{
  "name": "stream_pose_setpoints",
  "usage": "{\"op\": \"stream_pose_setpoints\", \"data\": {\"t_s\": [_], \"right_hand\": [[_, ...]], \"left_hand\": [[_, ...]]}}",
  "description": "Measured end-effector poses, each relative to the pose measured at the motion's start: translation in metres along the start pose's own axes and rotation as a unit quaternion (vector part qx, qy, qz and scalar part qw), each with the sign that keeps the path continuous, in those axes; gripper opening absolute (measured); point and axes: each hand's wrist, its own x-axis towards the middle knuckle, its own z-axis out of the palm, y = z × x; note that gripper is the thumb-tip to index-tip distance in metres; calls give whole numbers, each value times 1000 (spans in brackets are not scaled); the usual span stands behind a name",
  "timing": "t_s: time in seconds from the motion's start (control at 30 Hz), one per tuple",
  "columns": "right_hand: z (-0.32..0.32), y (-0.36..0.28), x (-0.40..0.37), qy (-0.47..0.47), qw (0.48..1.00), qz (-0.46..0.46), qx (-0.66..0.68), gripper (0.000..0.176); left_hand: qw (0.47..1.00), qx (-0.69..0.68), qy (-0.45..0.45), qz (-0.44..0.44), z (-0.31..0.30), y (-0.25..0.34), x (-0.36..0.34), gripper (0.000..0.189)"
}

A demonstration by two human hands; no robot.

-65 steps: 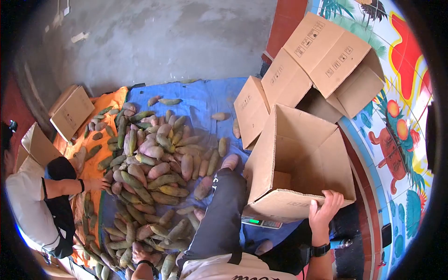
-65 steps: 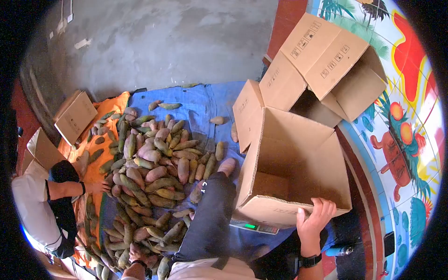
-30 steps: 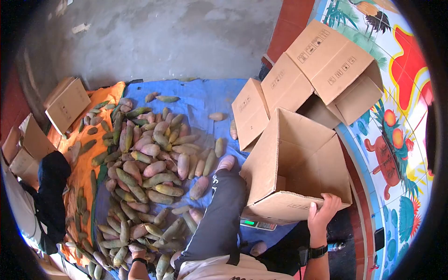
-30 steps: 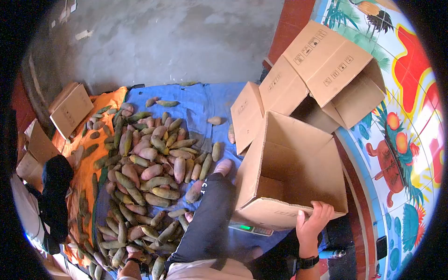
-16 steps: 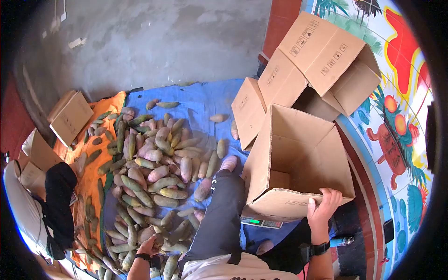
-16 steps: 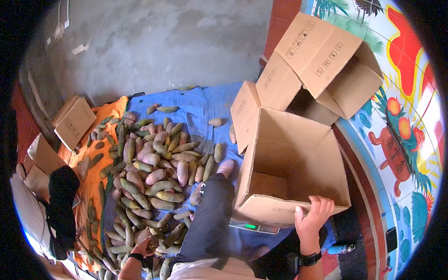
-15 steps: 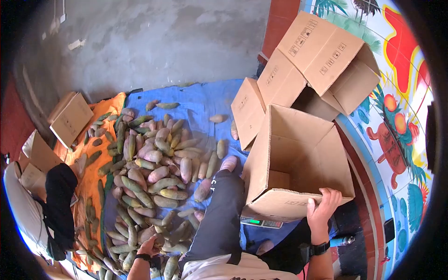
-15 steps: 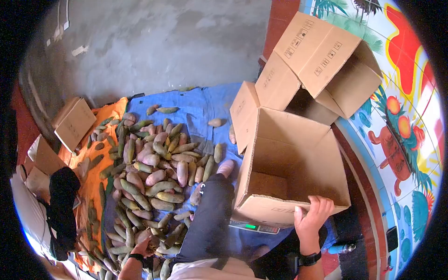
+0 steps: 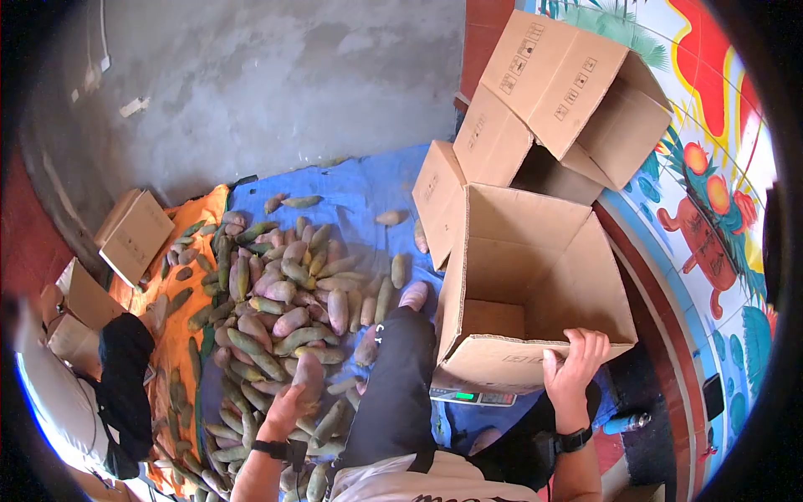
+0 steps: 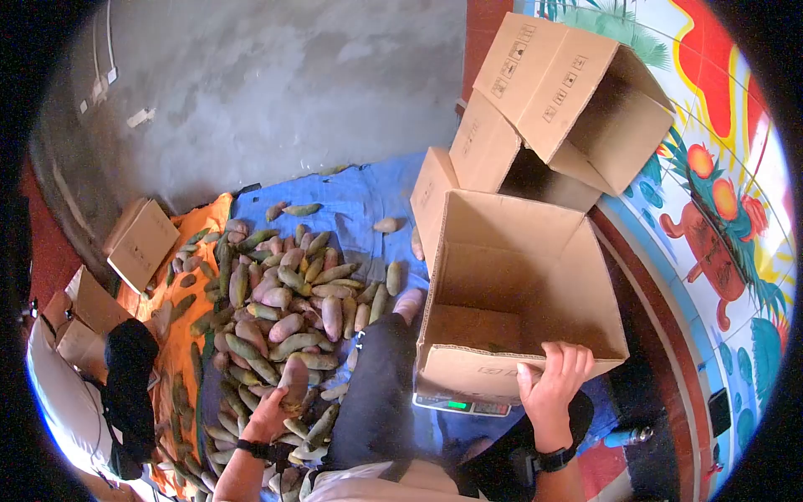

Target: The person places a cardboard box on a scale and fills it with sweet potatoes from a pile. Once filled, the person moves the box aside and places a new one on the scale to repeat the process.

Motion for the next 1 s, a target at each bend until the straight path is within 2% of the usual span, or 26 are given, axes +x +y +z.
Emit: {"op": "stream_pose_setpoints", "data": {"t_s": [0.07, 0.13, 0.17, 0.23, 0.27, 0.33, 0.43, 0.47, 0.53, 0.57, 0.63, 0.67, 0.7, 0.77, 0.83, 0.9, 1.0], "right_hand": [[0, 0, -1, 5, 1000, -12, -1, 44], [-1, -1, -1, 4, 1000, -9, -2, 44], [-1, -2, 0, 2, 1000, -7, -2, 44], [-1, -2, 0, 3, 1000, -9, 1, 44], [-1, -2, 0, 3, 1000, -9, 4, 44], [-1, -2, 0, 7, 1000, -10, 5, 44], [-1, -2, -1, 10, 1000, -14, 9, 43], [-1, -2, -1, 9, 1000, -18, 12, 41], [-2, -1, -1, 10, 1000, -16, 9, 43], [-1, -1, -2, 10, 1000, -13, 7, 44], [-1, -1, -2, 12, 1000, -16, 7, 44], [-2, -1, -2, 12, 1000, -16, 7, 45], [-1, 0, -3, 12, 1000, -17, 7, 45], [0, 1, -3, 10, 1000, -14, 7, 45], [1, 2, -4, 10, 1000, -13, 10, 46], [1, 2, -5, 9, 1000, -12, 13, 46], [0, 2, -6, 5, 1000, -17, 9, 46]], "left_hand": [[999, -6, -26, 30, 45, 31, -8, 51], [991, 16, -86, 98, 80, 54, -15, 54], [991, 16, -86, 100, 95, 65, -19, 54], [976, 67, -150, 143, 125, 87, -29, 62], [976, 66, -150, 145, 141, 99, -34, 62], [943, 101, -241, 207, 171, 119, -42, 58], [926, 90, -278, 241, 206, 128, -40, 57], [925, 89, -278, 242, 218, 131, -40, 57], [903, 105, -270, 318, 243, 136, -43, 54], [903, 103, -269, 319, 254, 136, -43, 54], [868, 135, -271, 394, 275, 134, -43, 50], [861, 147, -279, 399, 285, 137, -47, 49], [836, 173, -259, 451, 292, 131, -40, 50], [731, 341, -196, 558, 301, 139, -46, 49], [718, 346, -180, 576, 313, 137, -50, 50], [645, 388, -184, 632, 321, 133, -49, 52], [632, 419, -186, 625, 327, 130, -46, 47]]}}
